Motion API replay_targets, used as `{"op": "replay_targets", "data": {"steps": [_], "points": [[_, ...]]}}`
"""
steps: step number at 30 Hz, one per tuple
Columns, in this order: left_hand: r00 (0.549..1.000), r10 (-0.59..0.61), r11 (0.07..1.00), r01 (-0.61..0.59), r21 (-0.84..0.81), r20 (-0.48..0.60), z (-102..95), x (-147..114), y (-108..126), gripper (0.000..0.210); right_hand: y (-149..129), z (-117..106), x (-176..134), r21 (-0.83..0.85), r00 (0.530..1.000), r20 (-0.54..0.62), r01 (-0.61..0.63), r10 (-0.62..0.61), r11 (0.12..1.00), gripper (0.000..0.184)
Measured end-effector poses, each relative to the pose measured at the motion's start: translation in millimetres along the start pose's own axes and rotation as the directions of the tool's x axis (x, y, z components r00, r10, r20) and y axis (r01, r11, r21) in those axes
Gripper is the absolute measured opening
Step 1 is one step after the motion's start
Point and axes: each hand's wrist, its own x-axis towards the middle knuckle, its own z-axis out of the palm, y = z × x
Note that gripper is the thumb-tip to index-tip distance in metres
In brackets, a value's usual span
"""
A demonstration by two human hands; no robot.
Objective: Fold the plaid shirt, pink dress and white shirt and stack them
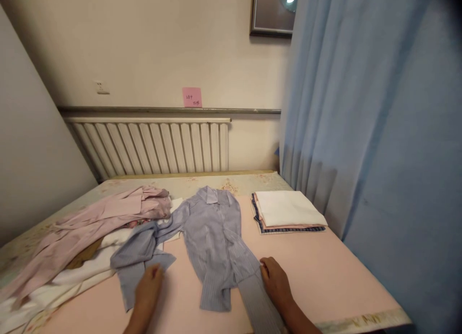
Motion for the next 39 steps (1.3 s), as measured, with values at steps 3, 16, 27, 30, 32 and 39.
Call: {"op": "replay_targets", "data": {"steps": [3, 16, 27, 30, 32, 39], "points": [[0.970, -0.033, 0.988, 0.069, -0.139, 0.241, 43.6, -38, 10, 0.024, -1, -1, 0, 0.006, 1.000, 0.003, 0.002, -0.002, 1.000, 0.022], [0.877, 0.172, 0.980, -0.107, -0.166, 0.449, 91.7, -98, 27, 0.040, -5, -5, -2, 0.023, 0.999, 0.028, -0.035, 0.034, 0.999, 0.022], [0.874, 0.168, 0.981, -0.196, 0.013, 0.457, 86.5, -114, 30, 0.070, -4, -6, -2, 0.036, 0.999, 0.034, -0.036, 0.035, 0.999, 0.021], [0.904, 0.142, 0.984, -0.174, 0.045, 0.403, 87.9, -118, 31, 0.063, -6, -8, -1, 0.036, 0.999, 0.037, -0.040, 0.039, 0.999, 0.021], [0.910, 0.151, 0.983, -0.178, 0.034, 0.386, 88.0, -120, 33, 0.058, -7, -9, -1, 0.031, 0.999, 0.030, -0.037, 0.036, 0.999, 0.021], [0.917, 0.183, 0.983, -0.170, -0.068, 0.355, 86.2, -121, 34, 0.036, -7, -9, -2, 0.032, 0.997, 0.067, -0.045, 0.043, 0.998, 0.021]]}}
